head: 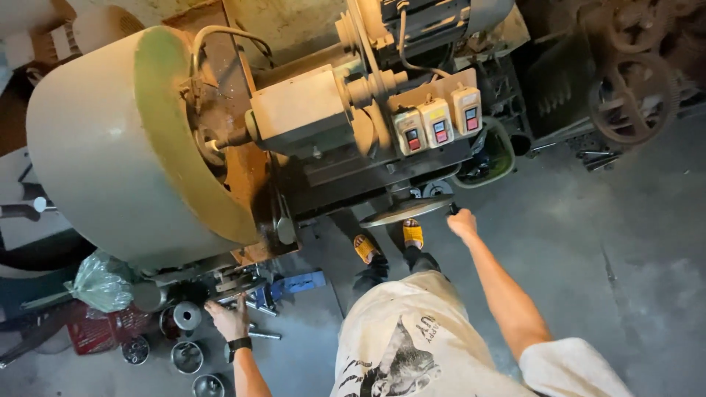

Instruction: Operating a cylindrical grinder by adjusting handwheels, pressing control buttons, and positioning a metal workpiece for machining.

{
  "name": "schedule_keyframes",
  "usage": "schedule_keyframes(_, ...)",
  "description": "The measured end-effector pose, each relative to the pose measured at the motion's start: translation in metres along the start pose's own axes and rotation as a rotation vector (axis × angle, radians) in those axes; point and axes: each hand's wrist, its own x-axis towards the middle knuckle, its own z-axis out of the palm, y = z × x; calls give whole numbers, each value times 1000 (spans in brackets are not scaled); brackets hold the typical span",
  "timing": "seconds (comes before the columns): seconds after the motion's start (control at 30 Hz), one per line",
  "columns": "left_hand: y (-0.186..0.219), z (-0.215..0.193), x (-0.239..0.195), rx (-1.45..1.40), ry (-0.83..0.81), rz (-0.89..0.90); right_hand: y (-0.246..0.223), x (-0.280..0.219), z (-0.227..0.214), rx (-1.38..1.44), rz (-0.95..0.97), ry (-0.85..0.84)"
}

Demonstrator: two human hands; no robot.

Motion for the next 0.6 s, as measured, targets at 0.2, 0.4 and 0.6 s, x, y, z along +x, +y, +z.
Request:
schedule_keyframes(0.2, 4, -2, -2, 36, -24, -22, -37, -84, 26, 140, -90, -74)
schedule_keyframes(0.4, -21, 22, 9, 20, 281, 218, -54, -83, 158, 299, -168, -232)
schedule_keyframes(0.6, -5, 7, 1, -22, 229, 132, -44, -39, 213, 43, -185, -405)
